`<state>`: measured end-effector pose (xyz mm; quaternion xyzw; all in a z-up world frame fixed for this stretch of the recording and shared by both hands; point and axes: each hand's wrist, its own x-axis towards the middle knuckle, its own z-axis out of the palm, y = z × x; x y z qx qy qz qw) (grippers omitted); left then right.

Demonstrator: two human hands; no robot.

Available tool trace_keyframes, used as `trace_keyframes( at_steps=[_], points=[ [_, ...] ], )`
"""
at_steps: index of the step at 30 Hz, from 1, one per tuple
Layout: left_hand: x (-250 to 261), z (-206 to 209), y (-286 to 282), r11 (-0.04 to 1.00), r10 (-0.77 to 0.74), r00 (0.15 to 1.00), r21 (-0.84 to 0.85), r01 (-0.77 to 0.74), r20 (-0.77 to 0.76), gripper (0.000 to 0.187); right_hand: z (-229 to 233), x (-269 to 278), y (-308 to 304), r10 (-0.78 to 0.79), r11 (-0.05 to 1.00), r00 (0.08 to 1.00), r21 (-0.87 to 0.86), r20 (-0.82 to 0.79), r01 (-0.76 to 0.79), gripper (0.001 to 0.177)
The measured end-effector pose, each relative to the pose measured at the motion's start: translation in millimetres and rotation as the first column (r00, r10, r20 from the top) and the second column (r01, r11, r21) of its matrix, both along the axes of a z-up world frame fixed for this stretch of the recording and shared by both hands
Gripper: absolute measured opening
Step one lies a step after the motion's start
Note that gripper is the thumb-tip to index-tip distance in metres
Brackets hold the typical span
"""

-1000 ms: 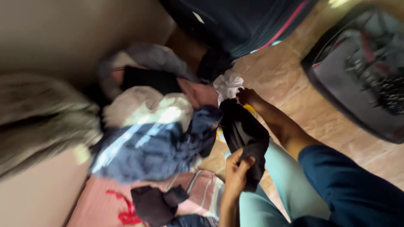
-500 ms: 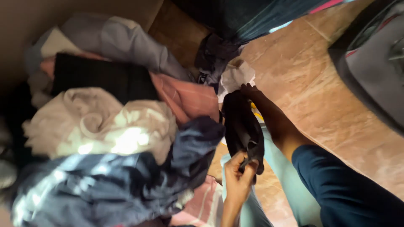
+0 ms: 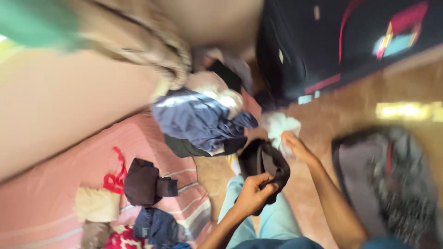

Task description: Folding various pieces of clothing and placing them in a suitcase and on a bed.

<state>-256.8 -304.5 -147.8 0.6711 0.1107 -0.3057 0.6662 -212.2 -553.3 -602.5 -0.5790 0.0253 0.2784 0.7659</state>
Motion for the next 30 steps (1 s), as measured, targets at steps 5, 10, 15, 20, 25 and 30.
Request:
trace_keyframes(
  at_steps=[5, 10, 15, 20, 25, 30],
  points=[
    [-5, 100, 5, 0.989, 0.015, 1.000, -0.150, -0.011, 0.023, 0.015, 290, 65, 16, 0.339, 0.939, 0.881, -0.177, 0.329, -0.295, 0.035],
    [-12, 145, 15, 0.968, 0.082, 0.971, -0.250, -0.024, 0.223, 0.014, 407, 108, 74, 0.371, 0.923, 0.871, -0.027, 0.322, -0.383, 0.037],
    [-3, 154, 29, 0.948, 0.134, 0.963, -0.314, -0.055, 0.235, 0.022, 465, 156, 166, 0.347, 0.936, 0.789, -0.129, 0.508, -0.328, 0.034],
    [19, 177, 66, 0.957, 0.254, 0.866, -0.244, -0.160, 0.431, 0.015, 452, 170, 215, 0.526, 0.834, 0.719, -0.442, 0.455, -0.331, 0.037],
    [61, 188, 93, 0.918, 0.393, 0.854, -0.192, -0.346, 0.341, 0.018, 518, 138, 164, 0.421, 0.894, 0.875, 0.051, 0.240, -0.444, 0.050],
    [105, 185, 96, 0.922, 0.316, 0.907, -0.314, -0.226, 0.278, 0.027, 556, 122, 107, 0.363, 0.931, 0.764, -0.171, 0.534, -0.324, 0.052]
  ],
)
